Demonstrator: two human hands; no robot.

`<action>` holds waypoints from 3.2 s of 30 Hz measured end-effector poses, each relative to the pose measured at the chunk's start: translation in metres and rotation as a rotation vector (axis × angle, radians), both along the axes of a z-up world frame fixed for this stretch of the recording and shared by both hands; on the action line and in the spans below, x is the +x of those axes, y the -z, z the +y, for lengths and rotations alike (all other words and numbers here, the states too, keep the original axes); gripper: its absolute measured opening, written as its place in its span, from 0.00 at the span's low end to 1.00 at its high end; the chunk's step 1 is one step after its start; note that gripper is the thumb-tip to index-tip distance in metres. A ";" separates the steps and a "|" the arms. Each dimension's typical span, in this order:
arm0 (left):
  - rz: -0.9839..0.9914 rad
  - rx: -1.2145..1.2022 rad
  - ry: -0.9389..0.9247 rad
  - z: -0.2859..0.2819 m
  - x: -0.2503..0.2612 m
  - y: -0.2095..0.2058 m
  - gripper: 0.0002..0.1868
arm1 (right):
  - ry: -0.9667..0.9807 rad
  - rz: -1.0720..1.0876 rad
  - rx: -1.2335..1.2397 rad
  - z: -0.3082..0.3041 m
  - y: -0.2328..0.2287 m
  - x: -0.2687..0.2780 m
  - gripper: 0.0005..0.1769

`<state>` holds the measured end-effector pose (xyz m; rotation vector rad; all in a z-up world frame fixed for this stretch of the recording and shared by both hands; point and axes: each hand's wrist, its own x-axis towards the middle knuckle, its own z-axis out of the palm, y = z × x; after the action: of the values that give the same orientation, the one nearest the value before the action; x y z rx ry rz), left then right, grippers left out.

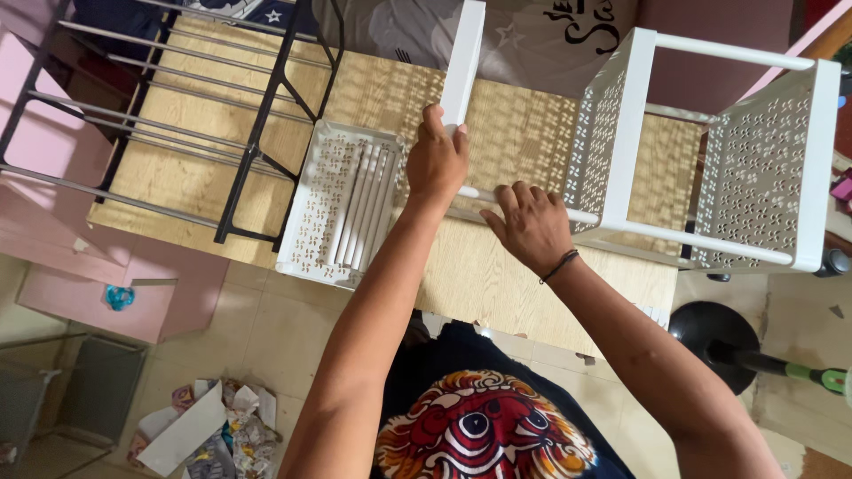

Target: The person assembles a white plastic shelving unit by inserting cylindrical rods into the frame and attaching perforated shelves. They repeatedly align and push the rods into place and position the shelves onto the frame.

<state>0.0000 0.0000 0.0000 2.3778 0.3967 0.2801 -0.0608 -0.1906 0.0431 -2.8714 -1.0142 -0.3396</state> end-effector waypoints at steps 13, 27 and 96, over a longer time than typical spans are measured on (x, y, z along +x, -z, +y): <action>0.002 -0.110 0.076 0.011 0.006 0.008 0.34 | -0.126 0.513 0.000 -0.014 0.008 0.048 0.27; -0.024 -0.115 0.049 0.009 0.009 0.024 0.34 | -0.016 1.047 -0.080 -0.005 -0.013 0.071 0.33; -0.053 -0.139 0.094 0.012 0.003 0.014 0.34 | -0.055 -0.086 0.059 0.044 -0.001 -0.002 0.18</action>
<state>0.0035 0.0117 -0.0138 2.2403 0.2704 0.2627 -0.0625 -0.1465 0.0443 -2.7923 -1.0759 -0.4834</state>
